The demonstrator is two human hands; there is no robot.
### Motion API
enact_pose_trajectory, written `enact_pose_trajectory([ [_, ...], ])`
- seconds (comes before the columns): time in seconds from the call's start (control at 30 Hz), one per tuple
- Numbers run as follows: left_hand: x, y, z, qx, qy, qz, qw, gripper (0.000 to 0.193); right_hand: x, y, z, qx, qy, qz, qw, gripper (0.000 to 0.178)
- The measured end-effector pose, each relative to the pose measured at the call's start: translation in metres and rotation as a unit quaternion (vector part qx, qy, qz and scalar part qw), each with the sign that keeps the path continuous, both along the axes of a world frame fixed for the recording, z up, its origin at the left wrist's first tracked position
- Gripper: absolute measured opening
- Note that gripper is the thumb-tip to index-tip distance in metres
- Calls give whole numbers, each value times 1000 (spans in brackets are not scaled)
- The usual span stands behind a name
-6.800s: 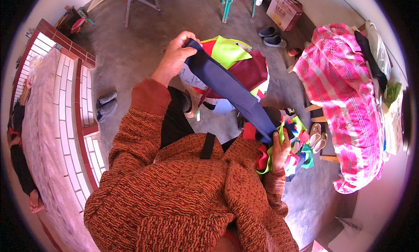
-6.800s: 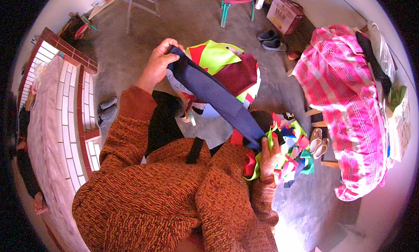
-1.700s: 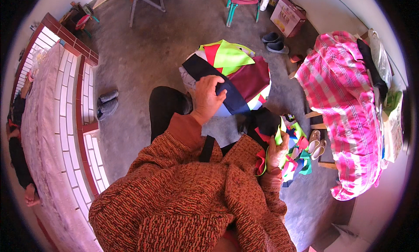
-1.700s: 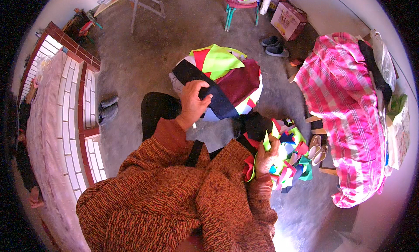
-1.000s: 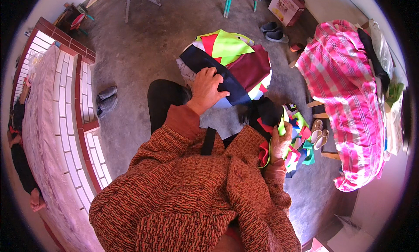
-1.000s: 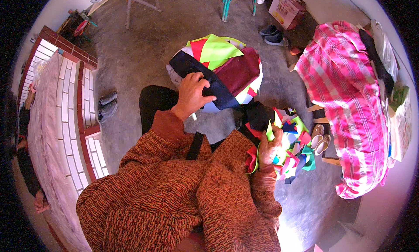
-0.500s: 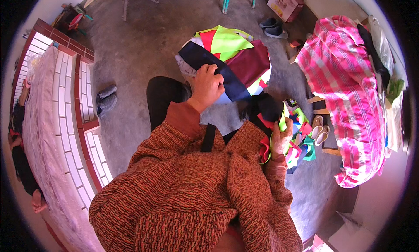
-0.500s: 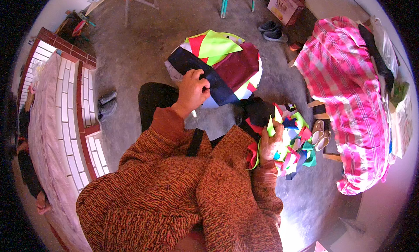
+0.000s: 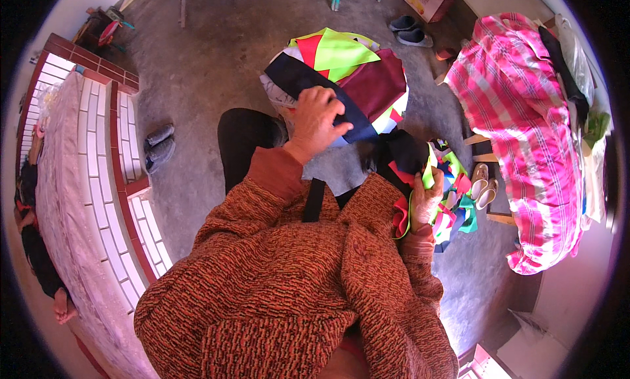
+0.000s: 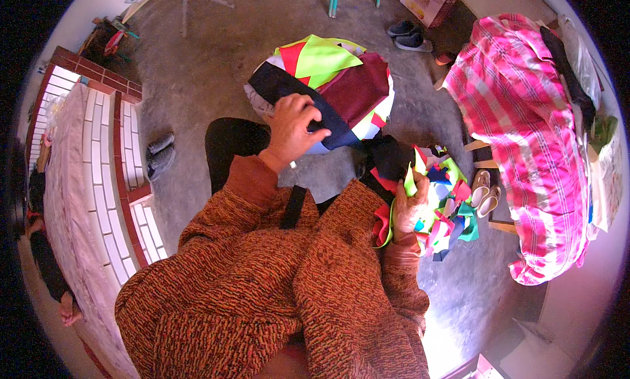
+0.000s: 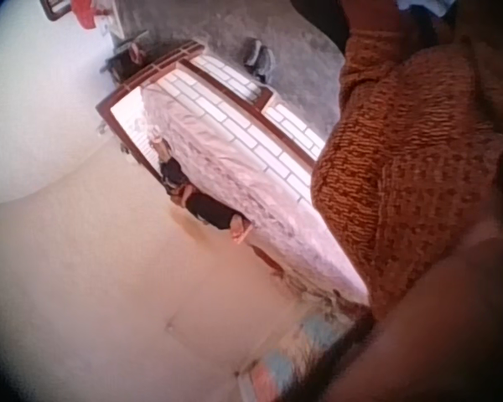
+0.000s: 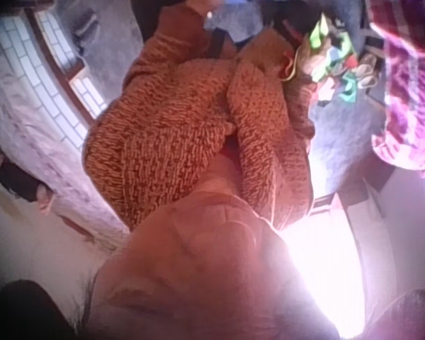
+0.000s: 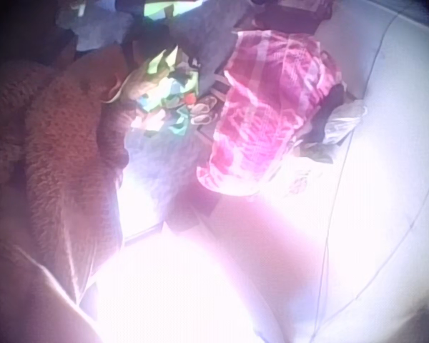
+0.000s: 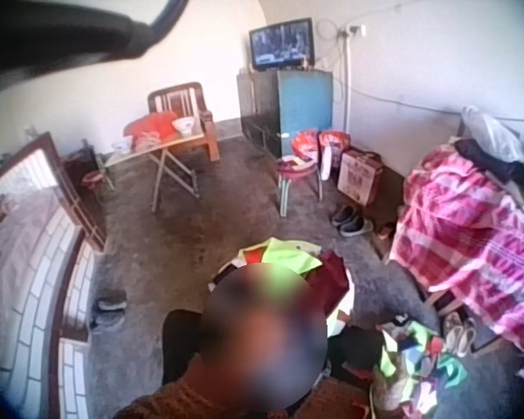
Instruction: The person sits on the floor and sorts through a pile of colorful fabric pieces, picking them up one by one, inspecting them, and placing them into a growing stack. The person handles various colors and sizes of fabric without using any tools.
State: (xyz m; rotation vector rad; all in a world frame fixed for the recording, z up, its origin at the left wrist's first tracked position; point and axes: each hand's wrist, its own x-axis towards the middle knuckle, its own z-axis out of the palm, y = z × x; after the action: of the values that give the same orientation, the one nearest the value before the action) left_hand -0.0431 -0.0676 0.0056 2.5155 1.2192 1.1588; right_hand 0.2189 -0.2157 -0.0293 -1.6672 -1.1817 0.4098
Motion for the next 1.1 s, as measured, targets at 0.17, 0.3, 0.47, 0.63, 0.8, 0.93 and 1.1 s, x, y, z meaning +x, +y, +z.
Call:
enact_pose_trajectory([
  [0.17, 29, -12, -14, -2, 84, 36, 996, 39, 0, 0, 0, 2, 19, -3, 1000, 26],
  [0.3, 32, -12, -17, 9, 94, 54, 994, 32, -2, -1, 3, 4, 9, -10, 1000, 24],
  [0.47, 23, -7, -24, 20, 18, 12, 1000, 22, -3, 0, 5, 2, 16, -9, 1000, 25],
  [0.63, 4, 10, -16, -147, -224, -33, 963, 10, -1, 0, 4, -5, -1, -8, 1000, 25],
  [0.8, -16, 26, 40, -332, -445, -53, 830, 13, -4, -1, 10, -10, -8, -6, 1000, 25],
  [0.93, -13, 25, 84, -342, -463, -167, 801, 19, -3, 0, 8, -2, -14, -9, 1000, 23],
  [1.1, -32, 55, 78, -290, -385, -149, 864, 24, -1, -2, 5, -1, -21, -19, 1000, 25],
])
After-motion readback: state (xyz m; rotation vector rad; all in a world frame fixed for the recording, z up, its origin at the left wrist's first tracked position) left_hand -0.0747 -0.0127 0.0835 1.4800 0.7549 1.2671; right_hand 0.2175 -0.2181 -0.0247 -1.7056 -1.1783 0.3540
